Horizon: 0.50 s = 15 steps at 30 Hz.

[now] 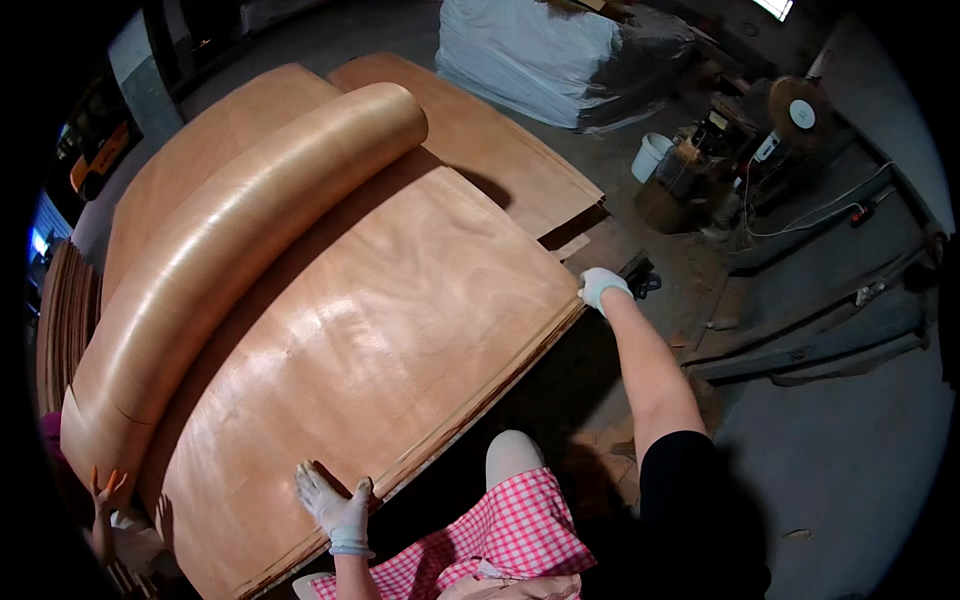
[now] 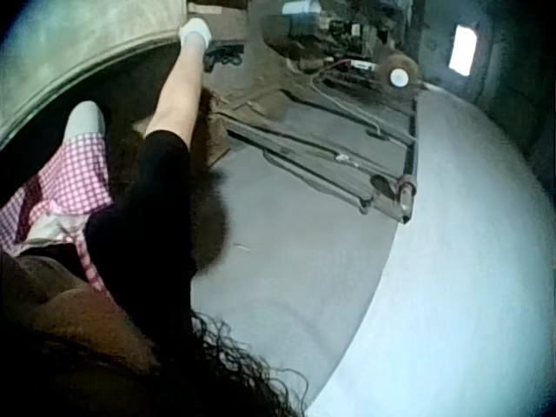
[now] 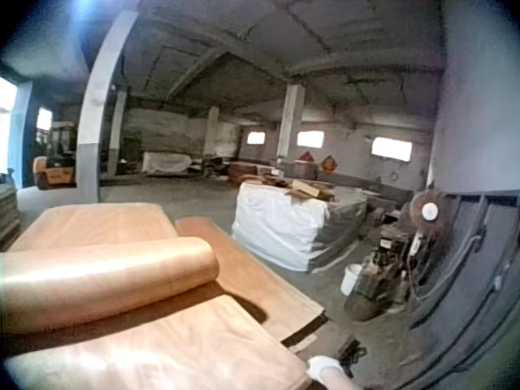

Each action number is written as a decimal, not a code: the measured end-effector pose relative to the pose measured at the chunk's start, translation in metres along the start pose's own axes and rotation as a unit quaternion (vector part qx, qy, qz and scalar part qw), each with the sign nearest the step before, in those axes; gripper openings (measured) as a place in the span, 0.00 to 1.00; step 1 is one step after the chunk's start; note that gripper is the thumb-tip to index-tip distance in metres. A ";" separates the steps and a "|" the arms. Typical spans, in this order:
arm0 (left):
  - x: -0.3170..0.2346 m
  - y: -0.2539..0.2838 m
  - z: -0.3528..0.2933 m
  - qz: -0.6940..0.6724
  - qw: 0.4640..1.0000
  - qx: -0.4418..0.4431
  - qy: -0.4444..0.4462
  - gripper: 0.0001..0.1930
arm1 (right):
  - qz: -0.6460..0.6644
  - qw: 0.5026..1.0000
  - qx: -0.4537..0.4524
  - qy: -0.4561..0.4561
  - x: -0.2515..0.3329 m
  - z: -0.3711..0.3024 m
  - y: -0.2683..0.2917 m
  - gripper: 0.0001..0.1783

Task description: The person stacks thin wooden planks on a workbench in a workshop. They lift each plank from a pile and place it onto a growing stack, aligning the edges. Another person is visible in the background applying a finish to a curved wooden piece.

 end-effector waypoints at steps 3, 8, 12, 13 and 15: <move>-0.006 -0.007 0.004 -0.010 1.000 -0.008 -0.010 0.57 | 0.134 0.977 -0.095 -0.135 -0.032 0.003 -0.014 0.21; -0.005 0.005 -0.003 -0.034 0.999 -0.003 0.008 0.55 | 0.253 0.924 -0.283 0.057 -0.005 -0.053 -0.030 0.16; 0.004 -0.004 -0.019 -0.125 0.974 -0.184 -0.037 0.32 | 0.248 0.914 -0.170 0.272 0.078 -0.154 -0.090 0.15; -0.001 0.007 -0.030 -0.192 0.970 -0.130 -0.073 0.26 | 0.271 0.902 -0.127 0.311 0.103 -0.189 -0.108 0.15; -0.019 0.041 -0.060 -0.289 0.938 -0.118 -0.152 0.17 | 0.348 0.866 0.021 0.358 0.143 -0.258 -0.139 0.11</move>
Point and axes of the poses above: each hand's wrist, its own z-axis towards the middle knuckle, its own y-axis out of the back of the hand, x = y × z, the point moved 3 cm from there along z, towards the middle knuckle, and after that the axes turned 14 degrees about z, right-handed, at the moved point
